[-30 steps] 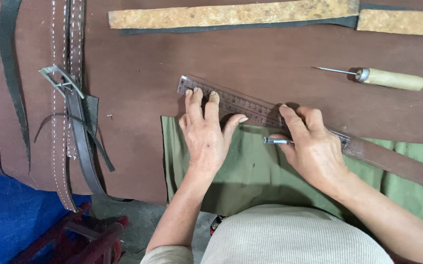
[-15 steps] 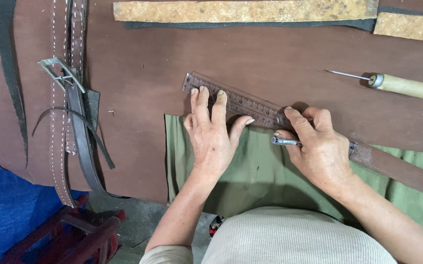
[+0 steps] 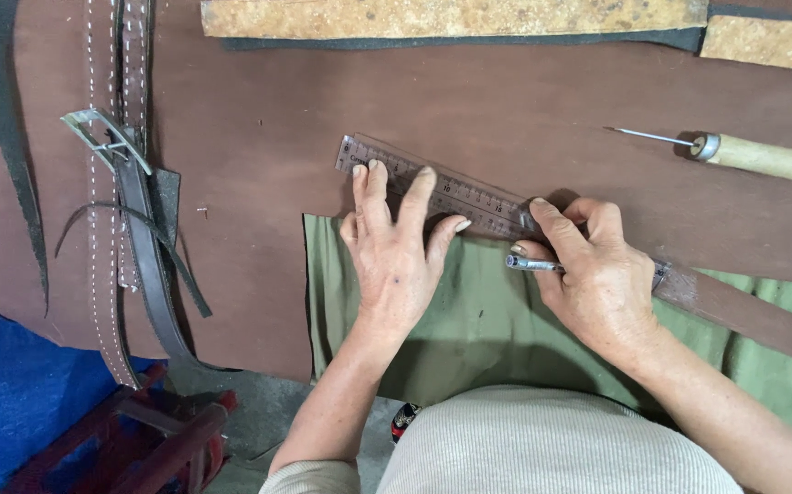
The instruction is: The person uses a ruler and a pen to draw straight lines on a large piece of brown leather. They repeatedly reposition the ruler and draw lines across the surface, preparing the material for cutting.
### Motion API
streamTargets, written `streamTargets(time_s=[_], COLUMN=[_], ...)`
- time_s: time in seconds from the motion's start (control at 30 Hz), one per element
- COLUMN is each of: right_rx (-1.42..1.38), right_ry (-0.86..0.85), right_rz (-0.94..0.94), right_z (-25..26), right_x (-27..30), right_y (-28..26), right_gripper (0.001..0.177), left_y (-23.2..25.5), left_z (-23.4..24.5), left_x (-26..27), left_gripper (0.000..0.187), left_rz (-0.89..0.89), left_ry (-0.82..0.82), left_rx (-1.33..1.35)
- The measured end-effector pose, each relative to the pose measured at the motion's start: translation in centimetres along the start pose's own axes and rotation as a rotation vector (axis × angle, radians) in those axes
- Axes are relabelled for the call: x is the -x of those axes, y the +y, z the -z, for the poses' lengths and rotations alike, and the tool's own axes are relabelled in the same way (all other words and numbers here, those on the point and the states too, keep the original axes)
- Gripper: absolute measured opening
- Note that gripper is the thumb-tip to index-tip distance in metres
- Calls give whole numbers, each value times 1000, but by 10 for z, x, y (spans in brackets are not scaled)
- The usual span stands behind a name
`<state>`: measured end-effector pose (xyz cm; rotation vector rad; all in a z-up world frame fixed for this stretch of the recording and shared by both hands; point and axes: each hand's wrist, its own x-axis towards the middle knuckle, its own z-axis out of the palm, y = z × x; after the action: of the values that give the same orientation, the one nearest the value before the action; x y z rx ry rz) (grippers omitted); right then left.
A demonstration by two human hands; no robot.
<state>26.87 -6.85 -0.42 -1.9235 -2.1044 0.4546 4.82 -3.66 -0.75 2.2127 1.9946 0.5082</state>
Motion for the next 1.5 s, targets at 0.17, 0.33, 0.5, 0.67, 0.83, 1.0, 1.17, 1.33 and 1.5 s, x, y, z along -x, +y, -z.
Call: streamTargets(time_s=[0.17, 0.33, 0.5, 0.67, 0.83, 1.0, 1.17, 1.33, 1.5], right_rx=[-11, -16, 138, 161, 154, -252, -365, -709, -1031], right_ry=[33, 22, 232, 231, 187, -37, -68, -83, -58], right_rz=[33, 15, 120, 133, 124, 126, 103, -121, 113], right_z=[-1, -2, -13, -11, -4, 30, 89, 56, 12], right_x=[0, 3, 7, 4, 3, -11, -40, -85, -115], right_y=[0, 0, 8, 7, 5, 9, -16, -46, -84], right_gripper=[43, 46, 37, 39, 39, 35, 30, 23, 16], left_y=[-2, -3, -3, -4, -4, -1, -1, 0, -2], left_z=[-3, -9, -4, -6, -9, -9, -8, -5, -15], left_x=[1, 3, 0, 0, 1, 3, 2, 1, 4], left_gripper=[47, 49, 48, 46, 45, 48, 49, 47, 50], left_rz=[-13, -29, -78, -70, -75, -28, 9, 7, 10], left_ry=[1, 27, 53, 82, 104, 70, 18, 1, 35], left_rx=[13, 11, 33, 31, 21, -42, -44, -34, 25])
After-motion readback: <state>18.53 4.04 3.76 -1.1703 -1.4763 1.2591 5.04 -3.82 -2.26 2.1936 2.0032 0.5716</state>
